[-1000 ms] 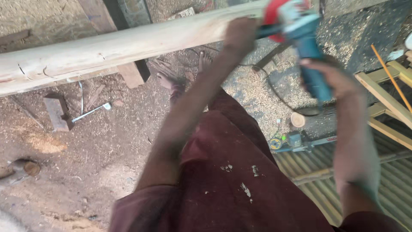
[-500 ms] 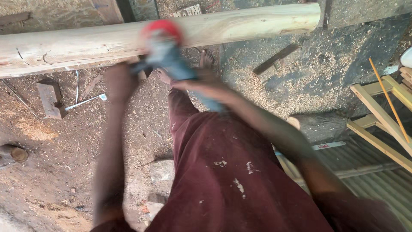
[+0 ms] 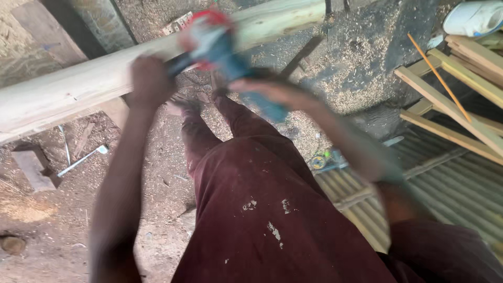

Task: The person uses an angle grinder with a red sanding disc to smooth the surface of a long wooden log. They move the tool back and forth along the length of the log, generating sawdust.

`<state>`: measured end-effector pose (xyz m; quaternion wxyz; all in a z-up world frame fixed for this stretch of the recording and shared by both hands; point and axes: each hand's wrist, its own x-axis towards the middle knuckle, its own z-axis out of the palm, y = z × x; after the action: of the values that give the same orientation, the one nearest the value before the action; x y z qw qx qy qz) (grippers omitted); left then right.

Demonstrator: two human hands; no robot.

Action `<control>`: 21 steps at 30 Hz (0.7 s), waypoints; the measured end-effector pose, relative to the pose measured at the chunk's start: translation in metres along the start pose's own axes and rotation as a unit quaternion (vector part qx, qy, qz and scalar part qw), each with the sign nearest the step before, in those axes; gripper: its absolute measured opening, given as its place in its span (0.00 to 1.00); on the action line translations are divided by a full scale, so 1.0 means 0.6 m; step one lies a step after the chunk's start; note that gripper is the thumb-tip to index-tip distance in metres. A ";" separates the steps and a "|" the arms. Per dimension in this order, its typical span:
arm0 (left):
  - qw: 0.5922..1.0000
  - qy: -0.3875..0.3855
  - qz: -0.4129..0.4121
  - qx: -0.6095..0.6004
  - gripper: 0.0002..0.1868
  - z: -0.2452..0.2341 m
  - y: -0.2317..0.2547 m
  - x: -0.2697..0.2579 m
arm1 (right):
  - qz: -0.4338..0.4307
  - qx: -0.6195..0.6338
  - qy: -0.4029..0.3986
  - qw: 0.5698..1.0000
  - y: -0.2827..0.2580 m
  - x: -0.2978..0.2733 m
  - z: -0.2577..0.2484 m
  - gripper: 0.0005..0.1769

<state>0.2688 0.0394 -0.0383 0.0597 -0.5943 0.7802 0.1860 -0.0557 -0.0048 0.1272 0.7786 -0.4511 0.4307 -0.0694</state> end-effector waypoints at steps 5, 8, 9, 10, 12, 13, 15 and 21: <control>0.985 0.079 0.039 -0.145 0.30 -0.014 0.308 0.290 | 0.201 0.063 0.232 0.950 -0.037 -0.187 -0.195 0.41; 0.980 0.047 0.051 -0.185 0.16 -0.049 0.438 0.356 | 0.240 0.038 0.287 0.927 -0.048 -0.249 -0.246 0.34; 0.979 0.080 0.037 -0.184 0.08 -0.054 0.455 0.359 | 0.231 0.053 0.289 0.928 -0.047 -0.258 -0.249 0.33; 0.978 0.101 0.048 -0.178 0.08 -0.053 0.463 0.353 | 0.223 0.068 0.290 0.928 -0.040 -0.262 -0.246 0.33; 0.974 0.141 0.067 -0.162 0.08 -0.035 0.434 0.325 | 0.203 0.083 0.268 0.938 -0.024 -0.246 -0.234 0.32; 0.960 0.186 0.062 -0.201 0.10 -0.020 0.406 0.295 | 0.192 0.086 0.250 0.945 -0.009 -0.232 -0.219 0.32; 0.948 0.223 0.068 -0.215 0.07 0.006 0.319 0.217 | 0.216 0.047 0.254 0.941 0.026 -0.199 -0.167 0.32; 0.992 0.040 -0.122 -0.004 0.15 -0.012 -0.094 -0.187 | -0.012 -0.074 -0.021 0.997 0.086 0.092 0.154 0.23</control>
<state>0.3555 0.1256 -0.0085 0.0480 -0.6925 0.7026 0.1563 0.0319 0.0574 0.0751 0.7511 -0.5137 0.4130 -0.0374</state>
